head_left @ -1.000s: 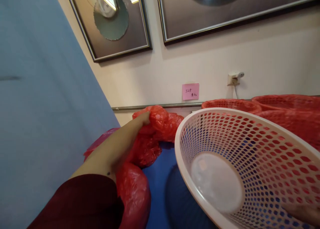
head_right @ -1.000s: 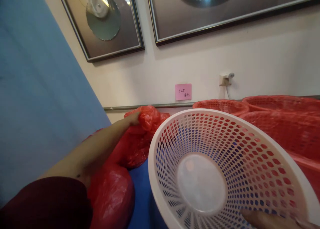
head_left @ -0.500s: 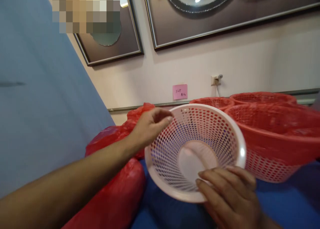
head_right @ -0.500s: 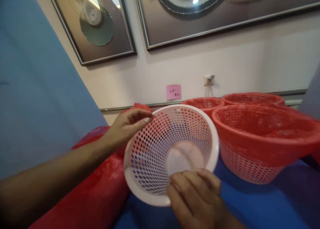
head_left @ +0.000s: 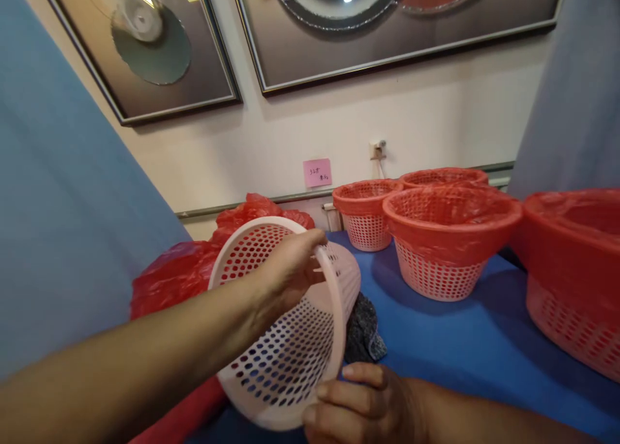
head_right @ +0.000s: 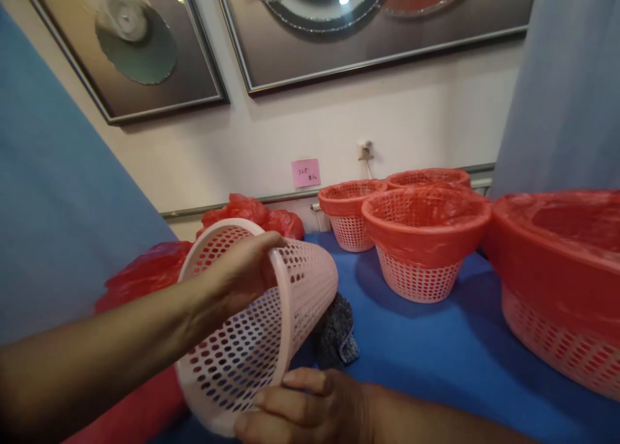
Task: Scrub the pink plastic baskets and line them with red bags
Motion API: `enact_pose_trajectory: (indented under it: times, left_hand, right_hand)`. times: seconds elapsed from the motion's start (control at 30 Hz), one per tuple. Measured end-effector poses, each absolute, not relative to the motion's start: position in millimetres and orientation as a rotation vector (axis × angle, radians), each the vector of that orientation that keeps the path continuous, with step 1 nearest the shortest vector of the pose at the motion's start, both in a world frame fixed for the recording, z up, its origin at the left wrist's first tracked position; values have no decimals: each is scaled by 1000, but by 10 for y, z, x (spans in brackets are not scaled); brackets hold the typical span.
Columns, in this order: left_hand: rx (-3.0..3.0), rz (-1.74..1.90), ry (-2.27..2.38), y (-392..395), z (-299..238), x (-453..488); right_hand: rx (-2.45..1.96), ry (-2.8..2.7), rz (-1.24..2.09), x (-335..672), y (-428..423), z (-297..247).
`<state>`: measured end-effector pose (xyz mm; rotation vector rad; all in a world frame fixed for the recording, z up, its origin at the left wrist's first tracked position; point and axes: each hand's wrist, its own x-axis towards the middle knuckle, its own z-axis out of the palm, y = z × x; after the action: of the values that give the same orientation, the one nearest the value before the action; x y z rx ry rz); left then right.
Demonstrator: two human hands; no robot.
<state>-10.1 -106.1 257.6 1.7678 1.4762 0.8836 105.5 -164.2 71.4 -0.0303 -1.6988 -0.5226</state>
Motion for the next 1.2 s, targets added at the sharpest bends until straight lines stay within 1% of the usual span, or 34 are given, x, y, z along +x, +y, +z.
enact_pose_trajectory:
  times: [0.1,0.2,0.3,0.4,0.5,0.67,0.8,0.9,1.0,1.1,1.2]
  left_hand:
    - [1350,1142,1452,-1147,2738,-203]
    - [1208,1328,1477,-1254,2870,-277]
    - [1198,1469,1442,-1376,2803,-268]
    - [1195,1583,1339,-1448,2472,-232]
    - [1120,1673,1255,-1416,1992,-270]
    - [1131,1671,1259,-1288,1302,-496]
    - [1273,1594,1272,-1244,891,-637]
    - [1459,1526,1251,-1177,577,-723]
    - [1644,1382,1243,-1060,284,-828]
    - [1701,1294,1263,-953,87,-931]
    - [1696,1249,1297,-916,41,-998]
  right_hand:
    - [-200,-1872,-301,1350,-1654,508]
    - [-688,-2075,75,1498,-1522,334]
    - [-1167,-2097,424,1420,-1279,263]
    - [-1374,-2122,596,1220,-1068,245]
    - [-1469,-2190,611,1053,-976,184]
    - [-1649,-2188,597,1039,-941,52]
    - [-1589,-2126,574,1271,-985,-62]
    - [-1346,-2069,647,1544,-1157,-205]
    - [-1104,-1905,702,1807,-1390,-258]
    - [-1007,-1690,625,1946,-1499,-84]
    - [-975,-1502,468,1890,-1345,207]
